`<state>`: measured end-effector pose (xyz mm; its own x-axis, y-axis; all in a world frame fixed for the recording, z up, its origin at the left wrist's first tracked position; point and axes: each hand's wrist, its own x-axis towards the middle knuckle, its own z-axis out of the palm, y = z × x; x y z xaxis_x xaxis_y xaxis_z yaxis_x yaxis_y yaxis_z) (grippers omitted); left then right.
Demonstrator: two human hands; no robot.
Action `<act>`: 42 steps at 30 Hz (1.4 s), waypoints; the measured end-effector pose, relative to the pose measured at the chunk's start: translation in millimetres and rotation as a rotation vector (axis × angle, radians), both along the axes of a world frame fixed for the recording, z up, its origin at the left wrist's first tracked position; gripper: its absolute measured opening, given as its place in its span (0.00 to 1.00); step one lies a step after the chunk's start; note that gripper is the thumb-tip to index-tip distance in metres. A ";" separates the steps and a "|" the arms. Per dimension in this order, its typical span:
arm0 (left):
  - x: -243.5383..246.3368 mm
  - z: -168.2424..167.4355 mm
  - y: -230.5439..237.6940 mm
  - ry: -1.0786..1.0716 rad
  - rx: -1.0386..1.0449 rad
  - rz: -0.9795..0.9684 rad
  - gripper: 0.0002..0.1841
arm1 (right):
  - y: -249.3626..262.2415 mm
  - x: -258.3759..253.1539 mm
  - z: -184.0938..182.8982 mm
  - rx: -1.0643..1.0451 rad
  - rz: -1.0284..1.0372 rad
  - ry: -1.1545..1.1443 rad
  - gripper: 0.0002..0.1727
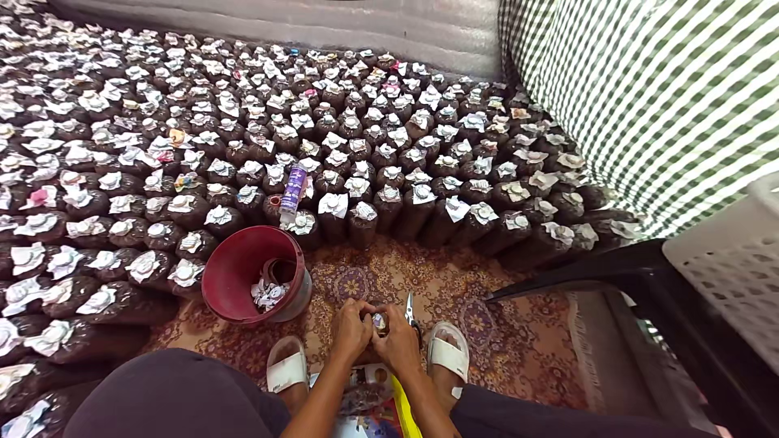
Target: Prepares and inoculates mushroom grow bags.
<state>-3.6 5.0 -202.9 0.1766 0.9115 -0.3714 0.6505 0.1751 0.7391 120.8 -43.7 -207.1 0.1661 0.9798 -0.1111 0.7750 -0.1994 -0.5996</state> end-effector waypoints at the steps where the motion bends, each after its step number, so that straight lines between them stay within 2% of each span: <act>1: -2.6 1.2 1.5 -0.024 -0.028 -0.008 0.13 | 1.0 -1.2 0.9 -0.028 0.000 -0.013 0.25; 4: -4.4 17.2 -1.3 0.045 0.010 -0.020 0.14 | 4.5 -6.1 2.9 -0.050 -0.003 -0.035 0.25; 7: 0.3 24.9 -6.6 0.137 0.081 -0.114 0.18 | 5.1 -9.1 4.6 -0.070 -0.005 -0.025 0.22; 8: 1.3 25.2 -7.1 0.133 0.081 -0.147 0.20 | 4.7 -8.6 2.2 -0.078 -0.001 -0.016 0.24; 12: 5.0 25.5 -4.0 0.143 0.092 -0.246 0.21 | -0.4 -0.3 1.9 -0.119 0.018 0.031 0.48; 14: 0.7 25.7 0.6 0.156 0.101 -0.245 0.22 | -7.4 4.7 15.8 -0.172 0.025 0.044 0.54; 15: -2.5 26.4 3.5 0.155 0.098 -0.239 0.21 | -12.9 9.2 25.9 -0.214 0.028 0.030 0.52; 18: -11.3 22.4 11.2 0.097 0.069 -0.222 0.21 | -23.1 31.5 67.3 -0.419 0.109 -0.093 0.29; 20: -18.7 17.1 14.3 0.043 0.056 -0.209 0.20 | -19.4 43.3 87.6 -0.540 0.163 -0.112 0.22; 22: -21.7 12.9 15.8 0.002 0.064 -0.203 0.20 | -20.3 59.2 85.7 -0.466 0.126 0.106 0.19; 25: -24.0 9.8 14.4 -0.023 0.082 -0.199 0.20 | -24.3 70.1 51.0 -0.226 0.000 0.777 0.11; 26: -23.1 8.9 12.7 -0.009 0.089 -0.207 0.20 | -23.8 68.1 41.8 -0.186 -0.059 0.953 0.10; 28: -19.4 5.5 7.3 0.013 0.112 -0.222 0.21 | -19.9 59.7 36.2 -0.168 -0.179 1.181 0.14; 30: -17.3 0.1 2.0 0.012 0.151 -0.223 0.22 | -13.2 52.6 36.8 -0.230 -0.265 1.265 0.17; 34: -12.6 -6.7 -10.3 0.036 0.262 -0.220 0.22 | -4.5 44.7 25.4 -0.215 -0.455 1.261 0.15; 36: -9.6 -12.1 -16.3 0.028 0.340 -0.215 0.21 | -3.4 42.4 22.0 -0.153 -0.471 1.216 0.16; 39: -9.7 -15.9 -20.4 0.005 0.383 -0.213 0.21 | -3.0 39.3 19.4 -0.066 -0.350 0.946 0.18; 42: -13.3 -16.3 -20.5 -0.117 0.334 -0.162 0.21 | -1.6 33.1 17.4 -0.009 -0.214 0.709 0.20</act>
